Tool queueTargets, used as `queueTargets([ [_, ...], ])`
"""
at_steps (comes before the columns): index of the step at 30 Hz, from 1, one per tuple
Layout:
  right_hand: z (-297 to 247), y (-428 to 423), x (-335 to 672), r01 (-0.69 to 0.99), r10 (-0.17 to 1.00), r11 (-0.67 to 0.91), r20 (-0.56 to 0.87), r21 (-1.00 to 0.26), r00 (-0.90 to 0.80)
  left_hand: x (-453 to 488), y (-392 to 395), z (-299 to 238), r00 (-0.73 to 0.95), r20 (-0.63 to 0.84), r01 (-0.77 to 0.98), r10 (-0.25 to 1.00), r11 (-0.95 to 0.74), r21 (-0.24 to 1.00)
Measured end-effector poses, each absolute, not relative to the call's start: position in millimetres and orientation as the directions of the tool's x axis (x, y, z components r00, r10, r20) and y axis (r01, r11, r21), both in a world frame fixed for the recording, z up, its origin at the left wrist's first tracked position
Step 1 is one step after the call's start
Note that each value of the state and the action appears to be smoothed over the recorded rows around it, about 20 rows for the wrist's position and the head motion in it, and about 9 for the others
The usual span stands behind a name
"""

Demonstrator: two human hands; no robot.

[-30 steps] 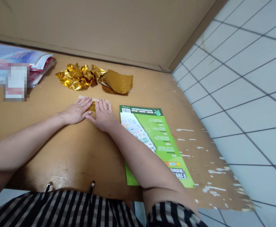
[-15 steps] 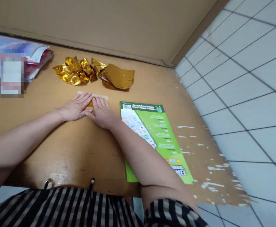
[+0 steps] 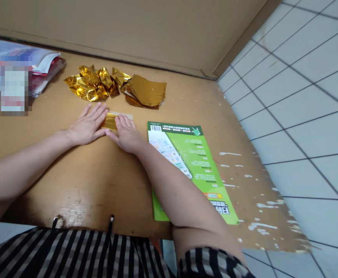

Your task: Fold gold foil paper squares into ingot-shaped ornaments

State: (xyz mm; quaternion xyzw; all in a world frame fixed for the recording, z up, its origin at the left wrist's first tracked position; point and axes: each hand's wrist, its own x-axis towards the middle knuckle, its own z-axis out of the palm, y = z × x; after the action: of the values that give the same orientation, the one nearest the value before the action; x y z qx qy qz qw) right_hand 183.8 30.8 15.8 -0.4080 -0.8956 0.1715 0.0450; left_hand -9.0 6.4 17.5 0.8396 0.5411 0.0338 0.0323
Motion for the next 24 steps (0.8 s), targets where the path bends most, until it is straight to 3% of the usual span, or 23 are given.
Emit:
queueTargets([
  [8,21,32,185,0.721,0.743,0.584,-0.114,-0.373,-0.660,6,-3,20,0.580,-0.149,0.813,0.801,-0.556,0.175],
  [13,13,32,184,0.714,0.749,0.613,-0.038,-0.339,-0.661,5,-1,20,0.578,-0.146,0.814,0.803,-0.554,0.172],
  [18,15,30,183,0.734,0.761,0.602,-0.054,-0.314,-0.647,5,-1,17,0.581,-0.117,0.811,0.806,-0.562,0.162],
  [24,13,31,187,0.713,0.758,0.607,-0.014,-0.351,-0.652,4,0,13,0.590,-0.076,0.802,0.804,-0.574,0.165],
])
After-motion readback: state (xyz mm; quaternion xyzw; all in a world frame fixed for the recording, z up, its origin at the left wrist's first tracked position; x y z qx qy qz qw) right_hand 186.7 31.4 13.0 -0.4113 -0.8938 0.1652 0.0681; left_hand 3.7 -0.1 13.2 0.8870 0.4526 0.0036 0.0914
